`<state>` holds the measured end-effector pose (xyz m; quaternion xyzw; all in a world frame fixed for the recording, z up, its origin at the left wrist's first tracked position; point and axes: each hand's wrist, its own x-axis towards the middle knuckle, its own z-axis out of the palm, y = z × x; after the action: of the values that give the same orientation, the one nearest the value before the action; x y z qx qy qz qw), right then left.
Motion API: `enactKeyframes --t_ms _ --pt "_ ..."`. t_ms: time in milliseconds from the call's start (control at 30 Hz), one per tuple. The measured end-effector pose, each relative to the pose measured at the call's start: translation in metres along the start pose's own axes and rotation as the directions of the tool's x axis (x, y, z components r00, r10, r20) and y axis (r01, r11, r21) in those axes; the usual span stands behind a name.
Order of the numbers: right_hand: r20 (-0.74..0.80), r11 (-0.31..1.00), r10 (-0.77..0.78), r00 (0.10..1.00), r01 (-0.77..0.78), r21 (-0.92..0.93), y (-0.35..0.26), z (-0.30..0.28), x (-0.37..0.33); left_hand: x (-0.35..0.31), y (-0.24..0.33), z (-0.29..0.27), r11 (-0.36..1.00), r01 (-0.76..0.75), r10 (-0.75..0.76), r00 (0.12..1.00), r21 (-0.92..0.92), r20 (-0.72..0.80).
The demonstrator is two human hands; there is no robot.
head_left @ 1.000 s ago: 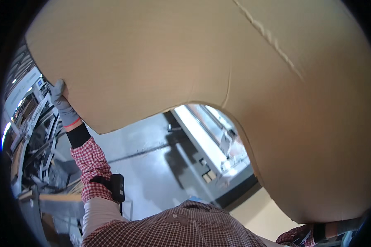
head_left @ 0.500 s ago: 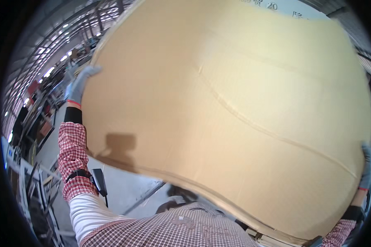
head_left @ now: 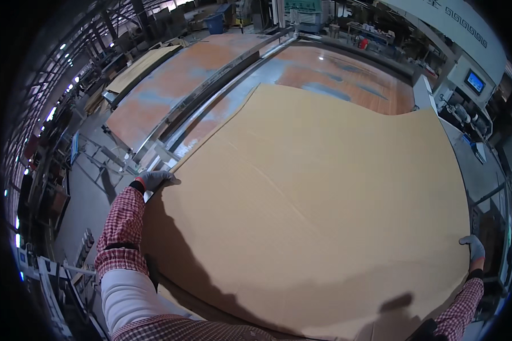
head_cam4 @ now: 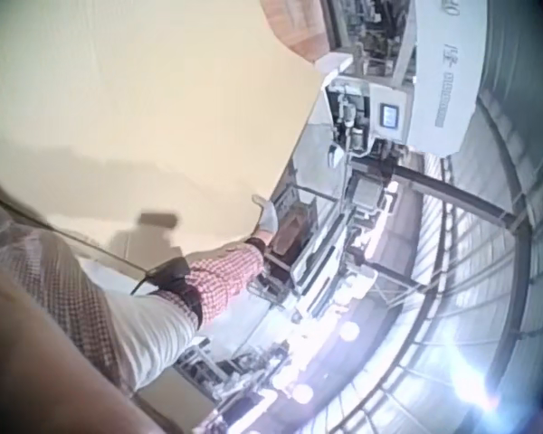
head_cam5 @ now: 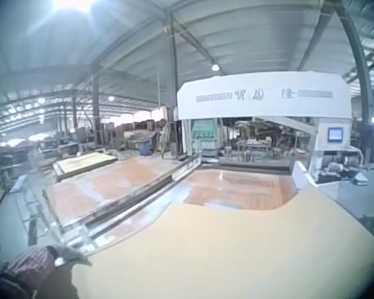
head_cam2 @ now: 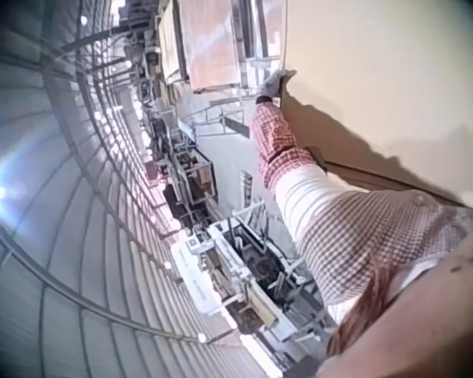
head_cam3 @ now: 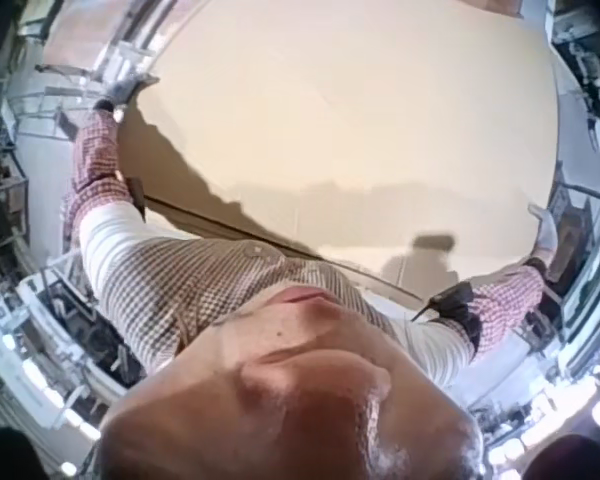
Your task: Operating an industrial panel saw and handling wooden veneer strips and cardboard sheets in a factory setting.
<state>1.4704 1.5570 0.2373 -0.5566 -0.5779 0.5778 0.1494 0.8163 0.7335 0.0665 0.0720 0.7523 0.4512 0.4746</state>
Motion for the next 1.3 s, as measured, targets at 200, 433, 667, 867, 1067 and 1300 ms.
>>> enactKeyframes --t_ms 200,433,667,867,1067,1300 --pt "0.02 0.992 -0.092 0.996 0.093 -0.088 -0.013 0.113 0.012 0.074 -0.059 -0.039 0.991 0.122 -0.128 0.98 -0.048 -0.15" --pt "0.379 0.972 -0.092 0.921 0.165 -0.165 -0.025 0.131 0.013 -0.046 0.082 -0.01 0.95 -0.264 0.296 0.931 0.167 -0.213" --pt "0.426 0.954 -0.243 0.872 0.294 -0.057 -0.05 0.13 -0.057 -0.16 0.187 0.1 0.948 -0.24 0.292 0.917 0.208 -0.273" --pt "0.412 0.77 -0.504 0.759 0.611 -0.184 -0.048 0.124 -0.162 -0.237 0.175 0.125 0.944 -0.318 0.328 0.888 0.085 -0.322" --pt "0.267 0.527 -0.748 0.608 0.788 -0.318 -0.006 0.09 -0.282 -0.351 0.138 0.116 0.845 -0.513 0.511 0.694 0.149 -0.507" --pt "-0.387 0.411 -0.871 0.302 0.879 -0.24 0.176 0.016 -0.436 -0.419 -0.037 0.049 0.432 -0.879 0.596 0.108 0.204 -0.796"
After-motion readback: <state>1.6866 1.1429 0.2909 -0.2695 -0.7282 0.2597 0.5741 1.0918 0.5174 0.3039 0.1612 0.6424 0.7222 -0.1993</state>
